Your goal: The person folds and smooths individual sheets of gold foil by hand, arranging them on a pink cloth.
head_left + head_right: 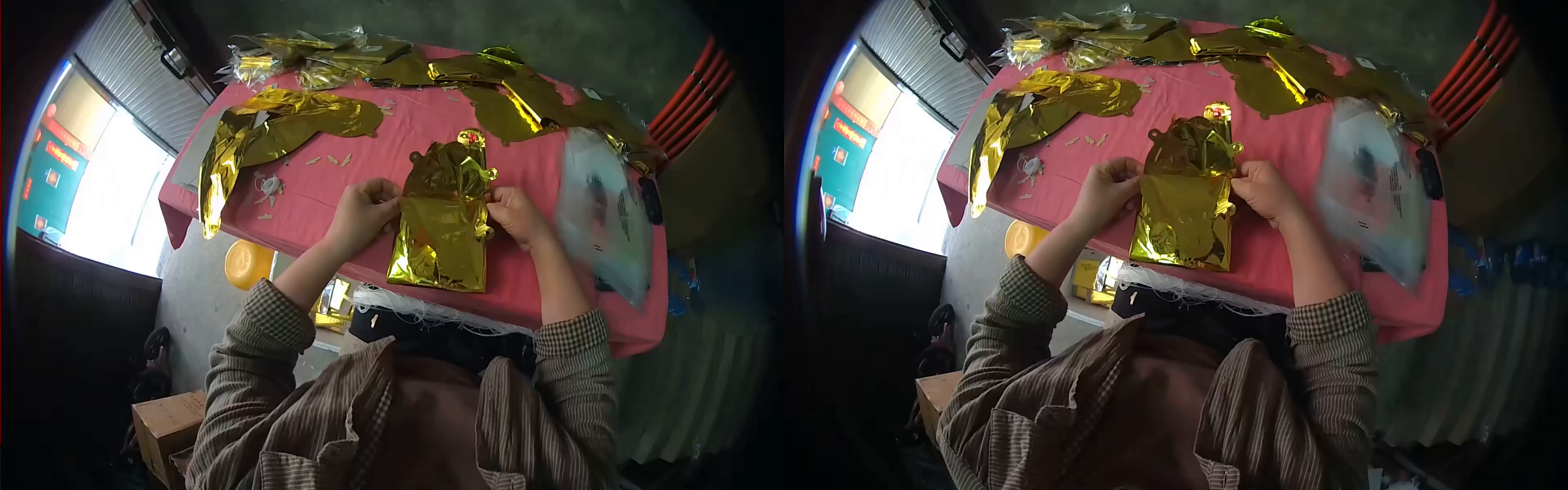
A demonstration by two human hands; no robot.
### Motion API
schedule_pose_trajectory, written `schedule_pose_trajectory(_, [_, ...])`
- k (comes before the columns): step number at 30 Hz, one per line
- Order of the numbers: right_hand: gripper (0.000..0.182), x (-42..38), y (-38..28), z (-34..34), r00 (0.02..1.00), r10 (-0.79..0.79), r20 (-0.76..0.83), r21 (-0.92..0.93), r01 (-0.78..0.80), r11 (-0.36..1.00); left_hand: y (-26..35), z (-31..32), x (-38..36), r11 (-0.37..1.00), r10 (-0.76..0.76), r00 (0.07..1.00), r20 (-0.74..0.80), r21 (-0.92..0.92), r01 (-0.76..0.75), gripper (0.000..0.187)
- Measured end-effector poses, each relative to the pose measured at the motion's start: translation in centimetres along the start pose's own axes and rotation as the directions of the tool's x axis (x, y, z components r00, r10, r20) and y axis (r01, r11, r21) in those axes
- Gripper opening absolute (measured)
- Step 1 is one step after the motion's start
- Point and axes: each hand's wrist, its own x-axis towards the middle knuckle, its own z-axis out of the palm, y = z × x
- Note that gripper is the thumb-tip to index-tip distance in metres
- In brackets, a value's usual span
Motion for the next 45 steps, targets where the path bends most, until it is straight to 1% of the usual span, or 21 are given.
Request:
schedule_pose_trajectory(2, [0.013, -0.4, -1.0, 0.6, 0.998, 0.014, -0.063, 0.055, -0.011, 0.998, -0.2, 0.3, 0.0, 0.985, 0.099, 0.995, 0.002, -0.141, -0.097, 0.013])
schedule_pose_trajectory(3, [0.013, -0.2, -1.1, 0.5, 0.998, 0.009, -0.064, 0.054, -0.006, 0.999, 0.3, 0.5, -0.1, 0.985, 0.104, 0.995, 0.001, -0.139, -0.102, 0.013])
schedule_pose_trajectory(5, [0.014, 0.2, -0.8, 0.1, 0.994, 0.087, -0.062, 0.058, -0.084, 0.995, 1.5, 1.3, -1.1, 0.969, 0.113, 0.987, -0.115, -0.206, -0.135, 0.006])
schedule_pose_trajectory(8, [0.015, 0.8, 0.2, -0.2, 0.989, 0.120, -0.092, 0.100, -0.110, 0.989, 0.7, 0.8, -0.8, 0.980, 0.161, 0.986, -0.050, -0.111, -0.166, 0.005])
schedule_pose_trajectory(12, [0.015, 1.0, 0.1, -0.1, 0.988, 0.133, -0.078, 0.101, -0.125, 0.987, 0.1, 0.2, -0.6, 0.985, 0.120, 0.993, -0.003, -0.122, -0.120, 0.007])
schedule_pose_trajectory(14, [0.015, 0.6, -0.5, 0.2, 0.987, 0.139, -0.078, 0.132, -0.128, 0.983, 0.0, 0.1, -0.6, 0.978, 0.074, 0.997, -0.022, -0.192, -0.077, 0.009])
schedule_pose_trajectory(15, [0.015, 0.6, -0.6, 0.3, 0.987, 0.139, -0.078, 0.131, -0.128, 0.983, 0.1, 0.1, -0.7, 0.978, 0.075, 0.997, -0.022, -0.192, -0.078, 0.009])
schedule_pose_trajectory(17, [0.015, 0.5, -0.7, 0.2, 0.989, 0.134, -0.067, 0.143, -0.124, 0.982, 0.3, 0.0, -0.9, 0.955, 0.077, 0.997, 0.000, -0.286, -0.074, 0.011])
schedule_pose_trajectory(21, [0.015, 0.4, -0.3, -0.1, 0.991, 0.112, -0.069, 0.150, -0.100, 0.984, -0.7, -0.3, -0.5, 0.969, 0.176, 0.983, 0.060, -0.189, -0.162, 0.010])
schedule_pose_trajectory(23, [0.018, 0.2, -0.1, -0.5, 0.997, 0.060, 0.041, 0.105, -0.064, 0.992, -0.9, -0.4, -0.2, 0.983, 0.126, 0.991, 0.043, -0.143, -0.118, 0.014])
schedule_pose_trajectory(27, [0.017, -0.4, -0.6, -0.3, 0.998, -0.003, 0.055, 0.049, 0.000, 0.999, 0.0, -0.2, -0.4, 0.992, 0.090, 0.996, 0.021, -0.092, -0.088, 0.016])
schedule_pose_trajectory(29, [0.018, -0.5, -0.3, -0.5, 0.993, -0.042, 0.107, 0.067, 0.035, 0.997, 0.9, -0.1, -0.5, 0.999, 0.038, 0.999, 0.002, -0.028, -0.038, 0.023])
schedule_pose_trajectory(30, [0.018, -0.5, -0.2, -0.6, 0.994, -0.042, 0.104, 0.067, 0.035, 0.997, 0.9, -0.3, -0.2, 0.999, 0.039, 0.999, 0.005, -0.028, -0.039, 0.023])
schedule_pose_trajectory(32, [0.023, -0.6, -0.2, -0.5, 0.987, -0.064, 0.145, 0.097, 0.050, 0.994, 0.6, -1.1, 0.6, 0.995, -0.063, 0.995, 0.073, -0.067, 0.068, 0.025])
schedule_pose_trajectory(33, [0.023, -0.5, -0.1, -0.6, 0.988, -0.064, 0.144, 0.096, 0.051, 0.994, 0.3, -1.4, 0.9, 0.995, -0.062, 0.995, 0.073, -0.068, 0.067, 0.025])
schedule_pose_trajectory(35, [0.026, -0.5, 0.0, -0.7, 0.983, -0.090, 0.162, 0.070, 0.080, 0.994, -0.2, -1.9, 1.5, 0.968, -0.127, 0.974, 0.188, -0.190, 0.163, 0.022])
schedule_pose_trajectory(36, [0.026, -0.6, 0.0, -0.7, 0.983, -0.090, 0.161, 0.069, 0.080, 0.994, -0.2, -1.9, 1.7, 0.968, -0.126, 0.974, 0.188, -0.191, 0.162, 0.022])
schedule_pose_trajectory(38, [0.026, -0.6, -0.1, -0.6, 0.977, -0.129, 0.173, 0.065, 0.119, 0.991, -0.2, -2.0, 1.8, 0.960, -0.150, 0.965, 0.217, -0.200, 0.195, 0.013])
schedule_pose_trajectory(42, [0.025, -0.6, 0.0, -0.5, 0.977, -0.160, 0.144, 0.048, 0.154, 0.987, 0.7, -1.7, 1.0, 0.981, -0.136, 0.977, 0.163, -0.119, 0.156, 0.007])
schedule_pose_trajectory(44, [0.023, -0.5, 0.0, -0.8, 0.982, -0.118, 0.150, 0.021, 0.116, 0.993, 0.7, -1.6, 0.8, 0.996, -0.089, 0.986, 0.141, -0.015, 0.092, 0.005])
schedule_pose_trajectory(45, [0.023, -0.6, -0.2, -0.6, 0.982, -0.117, 0.151, 0.021, 0.115, 0.993, 0.8, -1.7, 0.7, 0.996, -0.089, 0.986, 0.140, -0.016, 0.092, 0.005])
